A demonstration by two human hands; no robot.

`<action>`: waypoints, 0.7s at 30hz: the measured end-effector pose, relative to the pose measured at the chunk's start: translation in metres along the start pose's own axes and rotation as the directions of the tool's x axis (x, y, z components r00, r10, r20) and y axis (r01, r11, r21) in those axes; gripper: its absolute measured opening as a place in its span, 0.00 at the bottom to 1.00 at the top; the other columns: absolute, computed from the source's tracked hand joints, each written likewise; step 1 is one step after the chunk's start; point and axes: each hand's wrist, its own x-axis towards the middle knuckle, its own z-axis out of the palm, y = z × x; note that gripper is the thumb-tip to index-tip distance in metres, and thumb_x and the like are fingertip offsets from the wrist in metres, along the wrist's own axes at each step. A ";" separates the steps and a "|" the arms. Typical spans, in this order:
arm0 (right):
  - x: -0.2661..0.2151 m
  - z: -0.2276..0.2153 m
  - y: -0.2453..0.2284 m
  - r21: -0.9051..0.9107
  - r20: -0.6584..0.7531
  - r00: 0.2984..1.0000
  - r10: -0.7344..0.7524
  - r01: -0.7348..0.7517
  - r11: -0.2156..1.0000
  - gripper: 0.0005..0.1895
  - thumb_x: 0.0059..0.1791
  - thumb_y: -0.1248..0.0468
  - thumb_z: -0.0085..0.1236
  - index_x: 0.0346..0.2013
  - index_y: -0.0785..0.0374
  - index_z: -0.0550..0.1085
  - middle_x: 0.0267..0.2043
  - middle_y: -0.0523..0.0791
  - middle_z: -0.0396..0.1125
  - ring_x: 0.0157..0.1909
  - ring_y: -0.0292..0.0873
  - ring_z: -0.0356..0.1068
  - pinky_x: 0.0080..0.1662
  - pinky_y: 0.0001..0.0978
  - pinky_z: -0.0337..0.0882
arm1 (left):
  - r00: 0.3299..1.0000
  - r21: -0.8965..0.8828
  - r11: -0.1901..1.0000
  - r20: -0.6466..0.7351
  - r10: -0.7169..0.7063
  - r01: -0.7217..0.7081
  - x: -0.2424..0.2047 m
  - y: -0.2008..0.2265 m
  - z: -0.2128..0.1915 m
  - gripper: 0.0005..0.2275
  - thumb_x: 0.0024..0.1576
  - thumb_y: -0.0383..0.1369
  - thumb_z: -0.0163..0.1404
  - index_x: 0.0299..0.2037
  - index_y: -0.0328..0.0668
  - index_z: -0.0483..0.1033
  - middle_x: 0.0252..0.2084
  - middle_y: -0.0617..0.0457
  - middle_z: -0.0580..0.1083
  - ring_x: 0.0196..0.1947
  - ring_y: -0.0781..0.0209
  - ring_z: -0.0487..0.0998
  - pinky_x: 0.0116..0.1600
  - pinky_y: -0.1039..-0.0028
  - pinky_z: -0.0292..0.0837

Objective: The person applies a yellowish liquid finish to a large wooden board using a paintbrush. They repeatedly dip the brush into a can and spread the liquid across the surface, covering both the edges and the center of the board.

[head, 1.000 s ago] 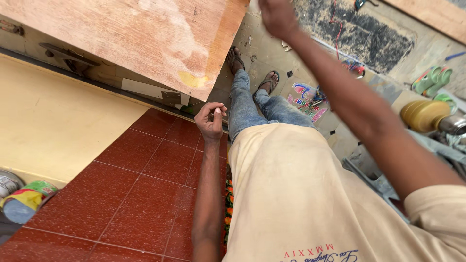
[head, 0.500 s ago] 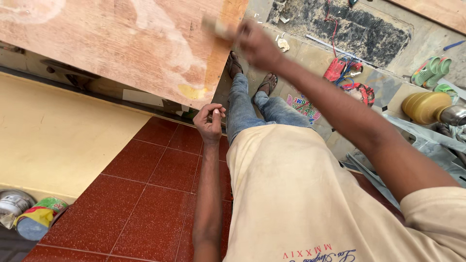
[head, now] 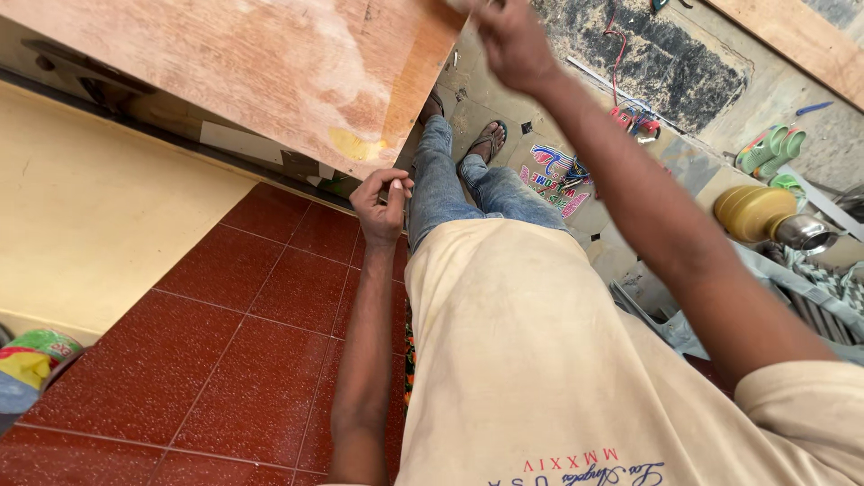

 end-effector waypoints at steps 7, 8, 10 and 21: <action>-0.028 0.016 -0.104 0.058 0.206 0.977 0.062 -0.076 0.995 0.26 0.57 0.68 0.54 0.71 0.48 0.67 0.56 0.55 0.59 0.45 0.49 0.68 0.41 0.36 0.76 | 0.998 0.015 0.999 0.029 0.051 -0.051 0.001 -0.001 0.004 0.06 0.61 0.20 0.47 0.40 0.29 0.78 0.33 0.48 0.78 0.29 0.67 0.76 0.35 0.77 0.71; -0.031 0.019 -0.113 0.086 0.258 0.962 0.089 -0.114 0.990 0.25 0.58 0.67 0.53 0.70 0.48 0.67 0.55 0.56 0.59 0.44 0.48 0.67 0.40 0.34 0.76 | 0.998 0.021 0.998 0.031 0.058 -0.059 0.002 -0.001 0.005 0.06 0.61 0.20 0.47 0.40 0.29 0.78 0.33 0.48 0.77 0.29 0.67 0.76 0.35 0.77 0.71; -0.038 0.024 -0.130 0.030 0.309 0.949 0.065 -0.078 0.997 0.23 0.59 0.65 0.52 0.70 0.48 0.67 0.54 0.54 0.59 0.45 0.47 0.67 0.42 0.35 0.76 | 0.997 0.022 0.997 0.031 0.069 -0.070 0.001 0.000 0.005 0.06 0.61 0.20 0.46 0.40 0.29 0.78 0.33 0.49 0.77 0.29 0.67 0.76 0.35 0.78 0.71; -0.066 0.031 -0.167 0.119 0.150 0.981 -0.121 0.103 0.988 0.29 0.53 0.67 0.54 0.70 0.52 0.66 0.54 0.52 0.58 0.52 0.51 0.66 0.49 0.43 0.74 | 0.994 0.047 0.995 -0.060 0.086 -0.083 -0.029 0.007 0.002 0.06 0.59 0.20 0.47 0.39 0.29 0.78 0.32 0.49 0.78 0.28 0.68 0.76 0.34 0.78 0.72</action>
